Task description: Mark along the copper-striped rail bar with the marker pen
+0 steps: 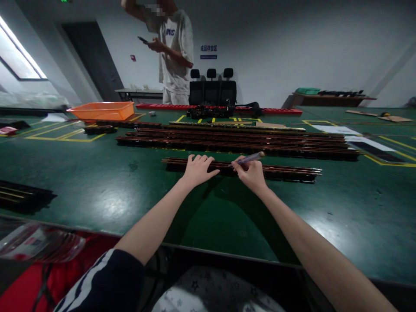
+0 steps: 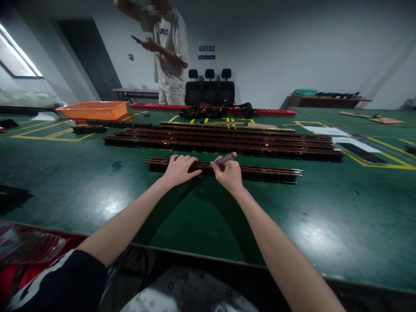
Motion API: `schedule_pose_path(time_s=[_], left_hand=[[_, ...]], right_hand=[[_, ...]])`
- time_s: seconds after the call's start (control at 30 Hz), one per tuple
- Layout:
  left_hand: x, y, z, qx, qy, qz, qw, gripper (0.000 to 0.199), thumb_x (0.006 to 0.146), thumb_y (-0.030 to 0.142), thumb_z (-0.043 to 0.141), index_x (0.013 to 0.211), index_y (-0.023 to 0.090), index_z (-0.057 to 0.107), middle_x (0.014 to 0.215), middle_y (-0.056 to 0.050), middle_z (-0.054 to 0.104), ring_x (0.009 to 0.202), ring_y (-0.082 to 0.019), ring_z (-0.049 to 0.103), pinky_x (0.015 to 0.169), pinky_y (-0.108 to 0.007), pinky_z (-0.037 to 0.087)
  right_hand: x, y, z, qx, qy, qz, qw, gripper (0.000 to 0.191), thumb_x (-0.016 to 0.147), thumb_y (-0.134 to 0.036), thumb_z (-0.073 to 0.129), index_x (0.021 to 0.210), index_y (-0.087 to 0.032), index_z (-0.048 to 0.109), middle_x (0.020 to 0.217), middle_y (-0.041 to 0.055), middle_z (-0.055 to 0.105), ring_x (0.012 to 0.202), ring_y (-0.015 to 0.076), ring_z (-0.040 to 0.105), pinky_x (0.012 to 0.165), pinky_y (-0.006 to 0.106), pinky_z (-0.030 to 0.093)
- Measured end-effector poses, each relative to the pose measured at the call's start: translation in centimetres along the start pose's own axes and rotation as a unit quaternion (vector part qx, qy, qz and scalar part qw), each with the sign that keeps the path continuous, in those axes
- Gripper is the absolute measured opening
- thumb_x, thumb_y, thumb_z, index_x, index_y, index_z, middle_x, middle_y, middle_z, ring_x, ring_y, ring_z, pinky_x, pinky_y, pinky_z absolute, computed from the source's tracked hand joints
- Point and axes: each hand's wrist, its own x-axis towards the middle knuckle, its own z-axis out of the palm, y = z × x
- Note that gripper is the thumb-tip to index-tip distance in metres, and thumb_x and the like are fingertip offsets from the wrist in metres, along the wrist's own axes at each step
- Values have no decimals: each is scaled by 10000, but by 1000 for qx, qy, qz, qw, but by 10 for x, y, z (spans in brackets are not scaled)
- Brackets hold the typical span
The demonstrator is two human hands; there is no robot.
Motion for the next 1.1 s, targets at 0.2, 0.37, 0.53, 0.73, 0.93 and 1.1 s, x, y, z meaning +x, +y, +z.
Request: schedule_pose_path(time_s=[0.2,0.37,0.53,0.73,0.93,1.1], left_hand=[[2,3,4,-1,18,-22,1000,512,903,600,428,1160,190,597,1124,-111,657,1075,-304,570,1064,-542,253],[3,7,6,4,29,-39,999,537,884,623,443,1129,180,620,1092,-119,664,1057,-313,576,1067,-559,237],[3,10,5,9,26,-42,999,500,911,569,425,1158,175,610,1141,-122,652,1082,-311,568,1070,-550,244],[4,12,9,3,42,-30,999,445,913,495,444,1155,159,606,1150,-129,645,1077,-308,571,1066,-547,262],[3,11,12,2,50,-18,999,373,917,413,446,1142,166,612,1135,-117,654,1068,-294,575,1048,-522,295],[3,10,9,10,42,-16,999,374,919,396,441,1153,157,612,1125,-121,655,1058,-297,576,990,-494,353]], right_hand=[[0,1,-1,-66,21,-9,998,287,831,-381,538,634,-188,613,580,57,628,512,172,543,524,282,359],[0,1,-1,-83,19,-8,996,281,835,-347,549,617,-182,614,575,51,630,496,160,536,514,270,344],[0,1,-1,-72,20,-4,997,278,831,-348,542,624,-176,610,558,48,626,496,158,540,510,265,349],[0,0,-2,-62,21,-7,998,290,834,-363,533,620,-180,602,555,51,631,483,157,539,504,268,358],[0,-1,-2,-46,9,0,999,274,830,-379,527,667,-176,612,576,57,637,507,166,557,515,271,373],[1,-2,-3,-46,6,-1,999,275,824,-374,518,636,-184,583,557,58,621,506,175,562,523,280,381]])
